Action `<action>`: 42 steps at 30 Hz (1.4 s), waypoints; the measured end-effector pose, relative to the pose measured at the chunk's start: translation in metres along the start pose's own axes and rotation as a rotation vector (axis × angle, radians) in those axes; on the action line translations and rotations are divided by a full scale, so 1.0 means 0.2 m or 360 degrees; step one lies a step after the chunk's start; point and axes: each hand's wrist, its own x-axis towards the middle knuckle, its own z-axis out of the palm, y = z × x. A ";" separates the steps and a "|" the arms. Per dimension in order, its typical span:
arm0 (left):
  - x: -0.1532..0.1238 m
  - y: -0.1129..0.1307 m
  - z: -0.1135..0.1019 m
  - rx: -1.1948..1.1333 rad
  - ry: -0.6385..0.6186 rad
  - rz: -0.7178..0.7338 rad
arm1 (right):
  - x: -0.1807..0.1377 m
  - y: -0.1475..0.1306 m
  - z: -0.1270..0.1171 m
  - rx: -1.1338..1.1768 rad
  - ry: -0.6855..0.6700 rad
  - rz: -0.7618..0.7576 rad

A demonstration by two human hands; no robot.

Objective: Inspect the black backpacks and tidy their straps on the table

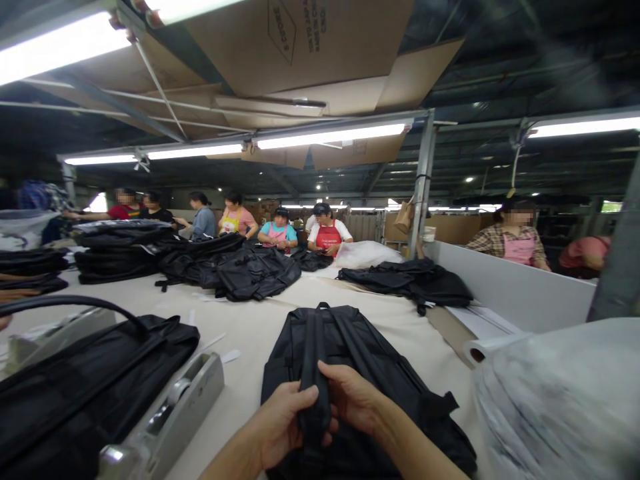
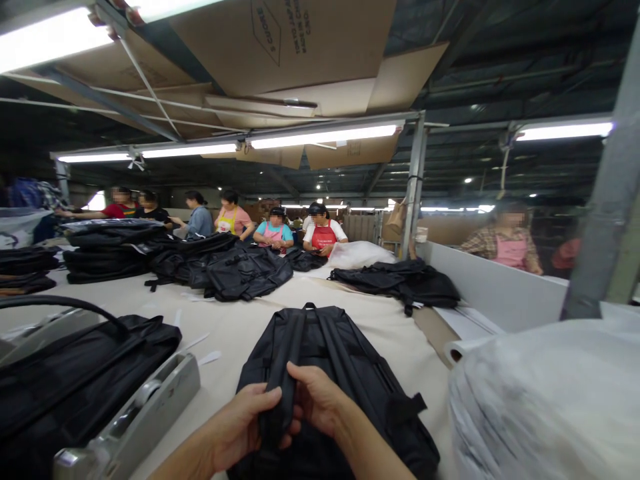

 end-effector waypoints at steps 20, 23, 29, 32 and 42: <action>-0.09 0.01 0.00 0.1149 0.0457 0.0116 | -0.20 -0.10 0.10 -0.0706 0.0338 -0.0399; -0.10 0.02 0.00 0.1316 0.0568 0.0396 | -0.18 -0.12 0.09 -0.0511 0.0295 -0.0235; 0.03 -0.04 -0.01 0.0849 0.0570 0.0071 | -0.13 -0.10 0.08 -0.0359 0.0208 -0.0208; 0.09 -0.06 -0.02 0.0656 0.0545 0.0370 | -0.11 -0.12 0.05 -0.0397 0.0151 -0.0229; 0.02 -0.03 -0.02 0.0280 0.0187 -0.0152 | -0.11 -0.16 -0.04 -0.0337 0.0105 0.0194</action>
